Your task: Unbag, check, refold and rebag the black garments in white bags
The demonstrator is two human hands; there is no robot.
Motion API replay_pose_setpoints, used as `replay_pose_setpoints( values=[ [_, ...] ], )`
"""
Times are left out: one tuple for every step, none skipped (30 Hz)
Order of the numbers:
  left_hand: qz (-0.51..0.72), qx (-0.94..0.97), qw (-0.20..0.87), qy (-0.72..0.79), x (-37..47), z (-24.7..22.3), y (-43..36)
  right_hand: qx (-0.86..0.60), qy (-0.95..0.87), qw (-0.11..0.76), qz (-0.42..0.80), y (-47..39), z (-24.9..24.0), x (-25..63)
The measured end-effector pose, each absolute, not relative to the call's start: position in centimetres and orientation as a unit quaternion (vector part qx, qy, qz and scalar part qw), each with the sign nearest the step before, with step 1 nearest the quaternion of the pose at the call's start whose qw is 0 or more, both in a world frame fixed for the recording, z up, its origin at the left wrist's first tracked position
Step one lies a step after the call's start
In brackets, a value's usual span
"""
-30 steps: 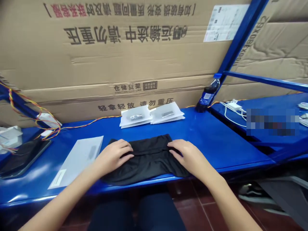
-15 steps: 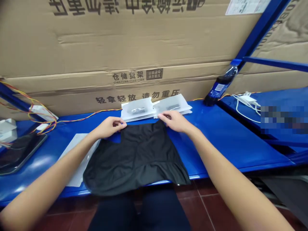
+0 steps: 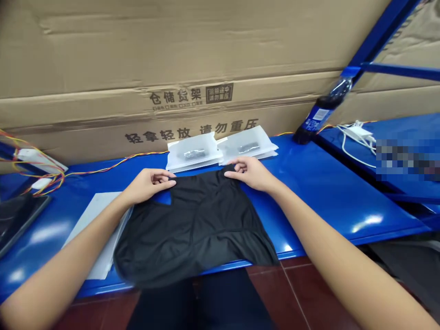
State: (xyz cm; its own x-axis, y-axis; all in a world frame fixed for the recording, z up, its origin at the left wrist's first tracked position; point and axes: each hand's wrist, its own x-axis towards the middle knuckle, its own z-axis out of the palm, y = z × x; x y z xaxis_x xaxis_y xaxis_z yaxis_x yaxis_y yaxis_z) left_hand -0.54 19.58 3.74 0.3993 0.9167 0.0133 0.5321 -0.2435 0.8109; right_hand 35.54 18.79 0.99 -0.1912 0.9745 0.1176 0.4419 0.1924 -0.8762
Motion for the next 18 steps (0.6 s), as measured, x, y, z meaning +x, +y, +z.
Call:
replay_pose_setpoints(
  values=[
    [0.256,0.745,0.377,0.486,-0.5,3.6,19.5,-0.523,-0.680,0.361,0.365,18.8,1.0,35.5],
    [0.259,0.744,0.376,0.488,-0.5,3.6,19.5,-0.525,-0.679,0.359,0.367,18.7,1.1,35.5],
    [0.262,0.743,0.373,0.491,-0.5,3.5,19.5,-0.527,-0.676,0.359,0.369,18.7,1.1,35.5],
    [0.264,0.741,0.370,0.494,-0.5,3.5,19.5,-0.529,-0.672,0.361,0.371,18.7,1.2,35.5],
    [0.265,0.740,0.368,0.497,-0.5,3.6,19.4,-0.531,-0.668,0.366,0.372,18.6,1.3,35.5],
    [0.266,0.738,0.366,0.500,-0.4,3.9,19.4,-0.532,-0.663,0.372,0.372,18.5,1.4,35.6],
    [0.269,0.739,0.360,0.502,-0.4,4.3,19.2,-0.533,-0.659,0.380,0.371,18.3,1.6,35.6],
    [0.273,0.743,0.350,0.501,-0.3,4.9,19.0,-0.533,-0.655,0.390,0.367,18.1,1.9,35.7],
    [0.278,0.750,0.334,0.499,-0.2,5.6,18.6,-0.532,-0.654,0.400,0.359,17.7,2.3,35.8],
    [0.283,0.760,0.315,0.493,-0.1,6.4,18.0,-0.530,-0.657,0.409,0.346,17.1,2.8,35.9],
    [0.289,0.771,0.296,0.484,0.0,7.3,17.2,-0.527,-0.664,0.417,0.328,16.4,3.4,36.1],
    [0.291,0.783,0.280,0.473,0.1,8.1,16.2,-0.521,-0.675,0.422,0.307,15.5,4.0,36.3],
    [0.292,0.794,0.267,0.462,0.2,8.9,15.1,-0.515,-0.688,0.424,0.286,14.5,4.6,36.5],
    [0.291,0.805,0.253,0.451,0.3,9.4,13.9,-0.511,-0.700,0.422,0.265,13.4,5.1,36.8],
    [0.289,0.816,0.237,0.441,0.3,9.7,12.6,-0.508,-0.711,0.417,0.248,12.2,5.4,37.0],
    [0.284,0.829,0.217,0.431,0.3,9.7,11.3,-0.506,-0.722,0.410,0.233,10.9,5.6,37.3],
    [0.276,0.843,0.192,0.420,0.3,9.5,10.1,-0.502,-0.734,0.399,0.221,9.7,5.5,37.5],
    [0.263,0.858,0.167,0.408,0.3,9.0,8.9,-0.494,-0.750,0.385,0.212,8.6,5.2,37.7]
  ],
)
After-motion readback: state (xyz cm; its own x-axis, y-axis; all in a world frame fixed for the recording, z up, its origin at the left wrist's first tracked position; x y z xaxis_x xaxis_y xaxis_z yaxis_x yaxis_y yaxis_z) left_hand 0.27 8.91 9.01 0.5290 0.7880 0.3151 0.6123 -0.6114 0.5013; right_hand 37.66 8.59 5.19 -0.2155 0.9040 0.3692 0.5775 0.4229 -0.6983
